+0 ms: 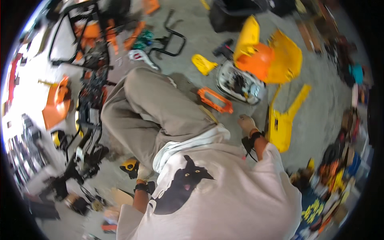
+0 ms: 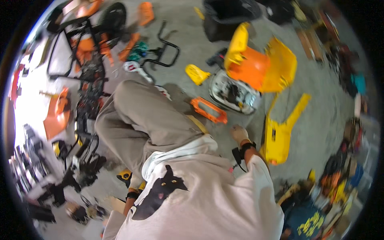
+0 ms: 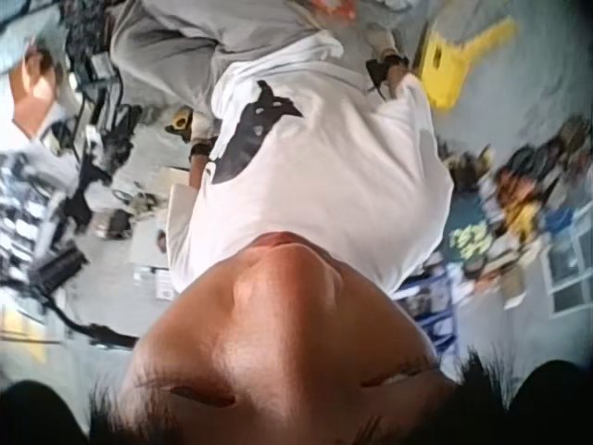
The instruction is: Repairing the frame and bodywork of a yellow motorcycle.
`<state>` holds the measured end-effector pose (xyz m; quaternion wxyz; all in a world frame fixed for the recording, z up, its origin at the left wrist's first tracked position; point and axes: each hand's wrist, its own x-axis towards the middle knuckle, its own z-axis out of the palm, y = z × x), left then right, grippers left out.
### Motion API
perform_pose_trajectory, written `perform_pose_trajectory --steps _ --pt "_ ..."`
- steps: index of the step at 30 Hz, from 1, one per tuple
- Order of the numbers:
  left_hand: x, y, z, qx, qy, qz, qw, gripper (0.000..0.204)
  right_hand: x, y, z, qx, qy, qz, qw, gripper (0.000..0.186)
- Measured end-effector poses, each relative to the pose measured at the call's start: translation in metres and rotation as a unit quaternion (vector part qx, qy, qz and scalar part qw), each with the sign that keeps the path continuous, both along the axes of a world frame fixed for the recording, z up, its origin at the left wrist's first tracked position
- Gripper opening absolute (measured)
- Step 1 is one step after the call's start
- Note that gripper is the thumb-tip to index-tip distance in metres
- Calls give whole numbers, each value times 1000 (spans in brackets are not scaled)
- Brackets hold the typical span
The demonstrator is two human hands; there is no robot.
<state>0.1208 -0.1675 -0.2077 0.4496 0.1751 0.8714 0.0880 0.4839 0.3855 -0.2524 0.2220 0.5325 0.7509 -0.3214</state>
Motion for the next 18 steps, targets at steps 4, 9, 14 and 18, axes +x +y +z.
perform_pose_trajectory --steps 4,9,14,18 --pt "-52 -54 -13 -61 -58 -184 979 51 53 -49 -39 -5 -34 -43 998 44" --pt "-91 -53 -27 -72 10 -379 923 54 86 -81 -82 -12 -23 34 999 44" --pt "-105 -55 -8 -135 26 -406 903 56 30 -53 -15 76 -115 -374 917 41" --pt "-106 -54 -5 -171 48 -407 896 58 112 -38 -11 213 -365 -519 743 57"
